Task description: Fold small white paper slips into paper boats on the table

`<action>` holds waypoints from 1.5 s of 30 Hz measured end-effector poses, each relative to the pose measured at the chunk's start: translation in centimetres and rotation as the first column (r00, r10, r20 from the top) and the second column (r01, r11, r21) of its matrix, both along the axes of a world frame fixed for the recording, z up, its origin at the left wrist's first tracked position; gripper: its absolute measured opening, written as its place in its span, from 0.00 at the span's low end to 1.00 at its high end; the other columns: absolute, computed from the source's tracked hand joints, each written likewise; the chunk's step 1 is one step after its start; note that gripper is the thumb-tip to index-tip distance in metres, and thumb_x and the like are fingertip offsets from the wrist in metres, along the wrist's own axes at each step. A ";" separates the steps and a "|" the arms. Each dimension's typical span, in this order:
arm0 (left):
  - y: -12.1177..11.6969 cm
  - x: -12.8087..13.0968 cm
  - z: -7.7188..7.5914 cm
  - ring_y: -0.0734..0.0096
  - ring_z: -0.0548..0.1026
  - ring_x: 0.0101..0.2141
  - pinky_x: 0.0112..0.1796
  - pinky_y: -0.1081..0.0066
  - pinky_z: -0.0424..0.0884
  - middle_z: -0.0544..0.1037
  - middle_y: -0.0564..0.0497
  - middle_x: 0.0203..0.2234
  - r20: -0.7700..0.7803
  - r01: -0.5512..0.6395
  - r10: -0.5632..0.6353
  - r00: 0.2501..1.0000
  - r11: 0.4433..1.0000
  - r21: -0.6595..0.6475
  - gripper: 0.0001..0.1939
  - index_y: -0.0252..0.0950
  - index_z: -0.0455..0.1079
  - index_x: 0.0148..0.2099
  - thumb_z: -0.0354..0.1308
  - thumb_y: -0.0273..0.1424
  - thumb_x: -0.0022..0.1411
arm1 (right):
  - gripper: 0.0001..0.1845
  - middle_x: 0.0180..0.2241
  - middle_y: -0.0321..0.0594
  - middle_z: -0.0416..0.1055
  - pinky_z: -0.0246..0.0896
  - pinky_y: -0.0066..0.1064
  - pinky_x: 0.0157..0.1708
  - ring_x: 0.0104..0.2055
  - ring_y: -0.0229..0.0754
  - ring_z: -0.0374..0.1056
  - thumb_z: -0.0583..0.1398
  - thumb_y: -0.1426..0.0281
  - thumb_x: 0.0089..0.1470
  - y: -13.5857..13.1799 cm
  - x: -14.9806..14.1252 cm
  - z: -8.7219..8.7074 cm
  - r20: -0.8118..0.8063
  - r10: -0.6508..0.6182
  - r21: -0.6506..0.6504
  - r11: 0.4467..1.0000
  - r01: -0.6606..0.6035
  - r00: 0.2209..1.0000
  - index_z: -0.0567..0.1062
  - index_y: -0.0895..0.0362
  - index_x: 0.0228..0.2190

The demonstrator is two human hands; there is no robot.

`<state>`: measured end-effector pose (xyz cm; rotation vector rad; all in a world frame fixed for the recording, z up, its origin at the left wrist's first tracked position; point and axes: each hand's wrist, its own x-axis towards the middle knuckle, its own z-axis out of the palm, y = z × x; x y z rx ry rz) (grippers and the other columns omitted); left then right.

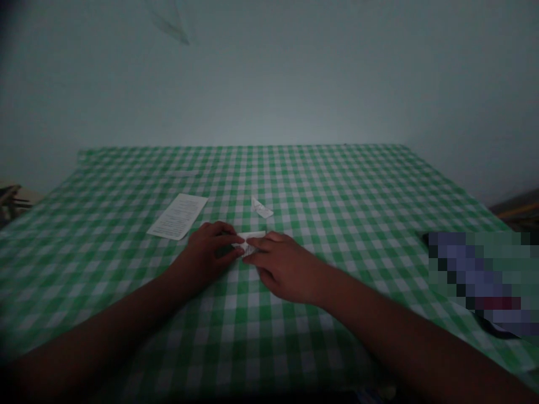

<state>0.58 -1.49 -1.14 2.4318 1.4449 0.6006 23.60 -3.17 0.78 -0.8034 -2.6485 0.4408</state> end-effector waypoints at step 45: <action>-0.1 0.0 0.0 0.60 0.71 0.44 0.45 0.58 0.67 0.76 0.50 0.43 -0.038 0.033 -0.032 0.999 0.999 0.018 0.07 0.43 0.80 0.43 0.62 0.35 0.64 | 0.19 0.58 0.48 0.69 0.56 0.43 0.62 0.62 0.46 0.60 0.55 0.76 0.62 0.0 -0.1 0.1 0.059 0.018 0.057 0.998 -0.022 0.998 0.74 0.59 0.53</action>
